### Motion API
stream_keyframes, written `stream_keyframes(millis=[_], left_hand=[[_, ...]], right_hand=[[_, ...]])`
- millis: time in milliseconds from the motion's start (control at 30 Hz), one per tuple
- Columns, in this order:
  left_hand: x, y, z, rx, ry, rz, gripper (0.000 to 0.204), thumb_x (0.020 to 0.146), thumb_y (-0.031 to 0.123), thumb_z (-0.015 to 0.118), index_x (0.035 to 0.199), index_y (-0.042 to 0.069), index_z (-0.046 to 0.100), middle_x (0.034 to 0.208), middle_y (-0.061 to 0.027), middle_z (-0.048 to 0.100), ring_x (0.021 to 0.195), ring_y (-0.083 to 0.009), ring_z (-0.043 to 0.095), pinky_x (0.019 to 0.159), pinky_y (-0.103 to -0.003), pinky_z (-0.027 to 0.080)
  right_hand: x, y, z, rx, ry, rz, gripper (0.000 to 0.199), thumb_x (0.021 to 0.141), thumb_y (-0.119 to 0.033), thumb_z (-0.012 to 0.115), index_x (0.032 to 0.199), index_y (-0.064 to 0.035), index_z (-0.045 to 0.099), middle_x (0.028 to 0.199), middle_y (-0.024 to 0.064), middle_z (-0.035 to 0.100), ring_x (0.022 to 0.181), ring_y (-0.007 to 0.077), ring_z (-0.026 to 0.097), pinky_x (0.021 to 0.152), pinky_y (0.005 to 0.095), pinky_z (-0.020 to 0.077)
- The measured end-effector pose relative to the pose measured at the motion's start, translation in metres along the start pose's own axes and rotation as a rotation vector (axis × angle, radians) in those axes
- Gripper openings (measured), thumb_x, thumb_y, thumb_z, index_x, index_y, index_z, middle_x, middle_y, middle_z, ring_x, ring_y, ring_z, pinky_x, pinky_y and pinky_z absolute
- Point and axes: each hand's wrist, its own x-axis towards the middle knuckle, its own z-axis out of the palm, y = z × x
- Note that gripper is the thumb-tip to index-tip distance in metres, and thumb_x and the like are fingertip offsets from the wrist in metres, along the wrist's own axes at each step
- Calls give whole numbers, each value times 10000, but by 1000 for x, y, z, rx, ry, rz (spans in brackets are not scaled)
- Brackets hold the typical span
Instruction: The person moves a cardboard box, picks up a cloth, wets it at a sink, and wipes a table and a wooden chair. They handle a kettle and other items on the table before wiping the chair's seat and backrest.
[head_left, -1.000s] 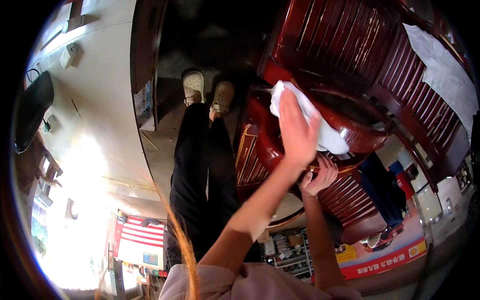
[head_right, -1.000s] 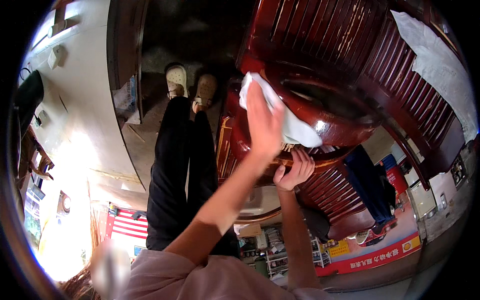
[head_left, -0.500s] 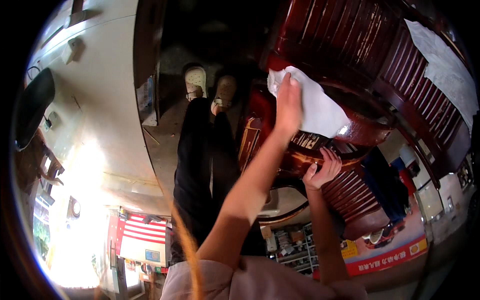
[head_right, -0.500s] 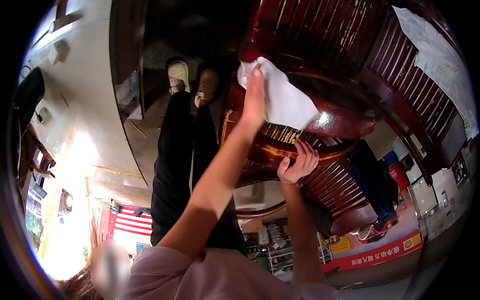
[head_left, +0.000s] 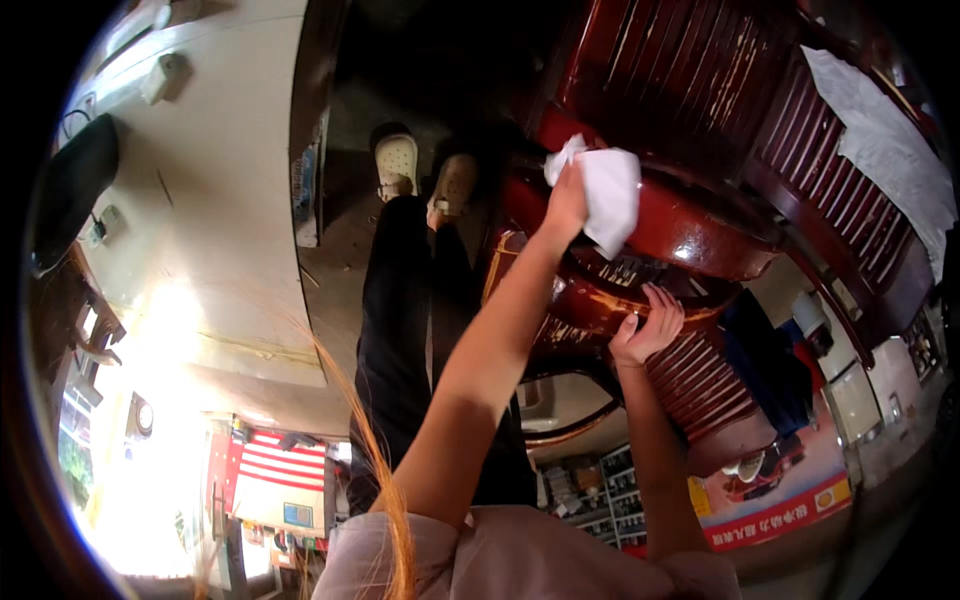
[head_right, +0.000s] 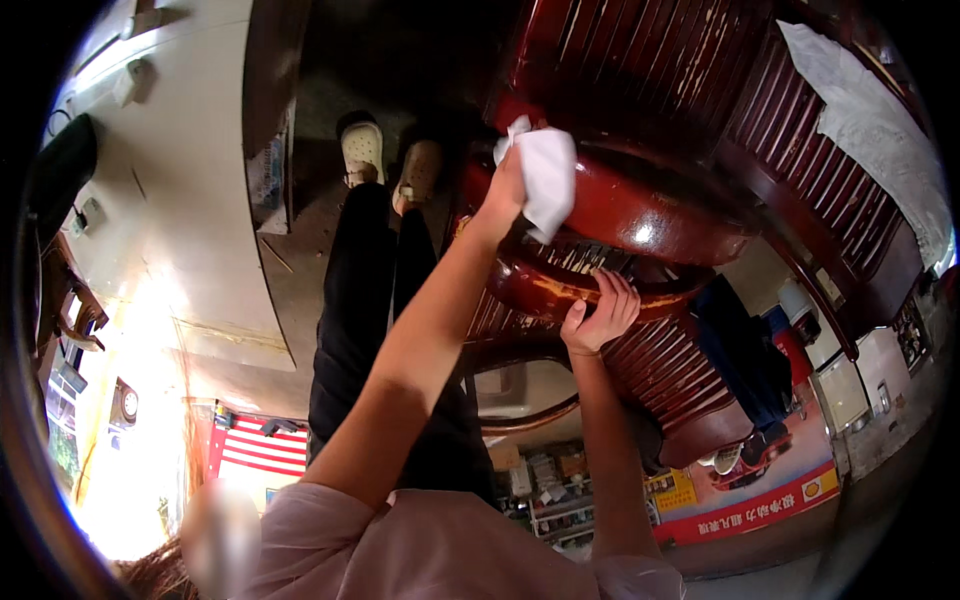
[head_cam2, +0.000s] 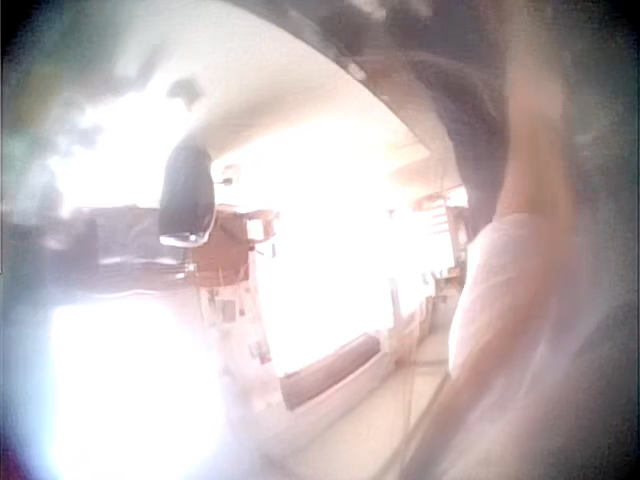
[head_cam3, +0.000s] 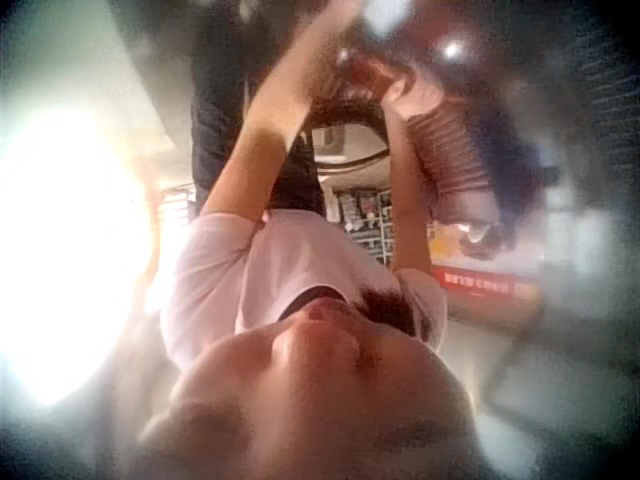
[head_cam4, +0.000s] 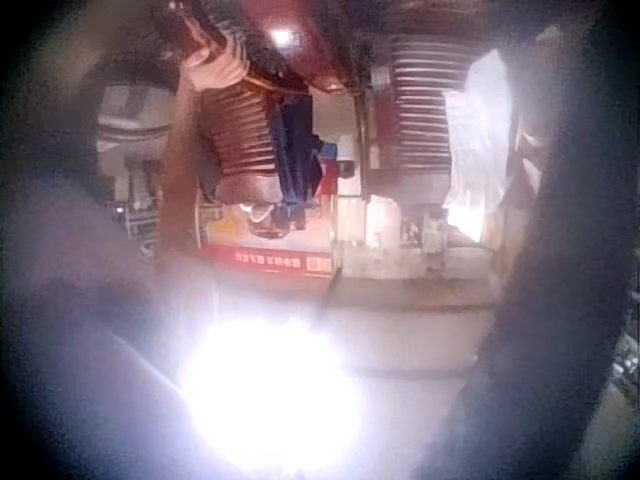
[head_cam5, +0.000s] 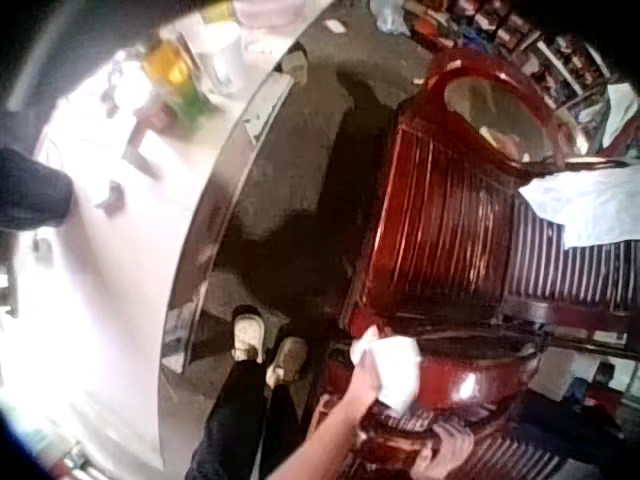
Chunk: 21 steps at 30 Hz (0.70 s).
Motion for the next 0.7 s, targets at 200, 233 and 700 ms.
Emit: stream_keyframes(millis=[200, 233, 700], left_hand=[[-83, 5, -20, -276, 370, 96, 382, 982, 204, 404, 1216, -51, 567, 1130, -104, 631, 1038, -191, 578, 890, -296, 445], [-105, 19, -23, -163, 373, 86, 373, 978, 191, 417, 1221, -54, 559, 1129, -106, 631, 1047, -191, 577, 901, -302, 442], [-240, 142, 11, 1229, -306, 569, 565, 842, 262, 616, 1315, -16, 482, 1497, -273, 243, 1384, -477, 217, 1144, -507, 209]], right_hand=[[13, -7, -8, 27, 4, -33, 461, 953, -417, 392, 1097, -32, 600, 1097, 135, 600, 1063, 316, 547, 971, 463, 359], [14, -10, -14, 58, -46, -9, 380, 935, -330, 480, 1133, -21, 577, 1146, 146, 579, 1103, 327, 519, 984, 464, 350], [35, -128, -65, 1999, 207, 1323, 369, 1023, -234, 392, 1310, -25, 492, 1236, 102, 579, 1111, 226, 572, 936, 343, 479]])
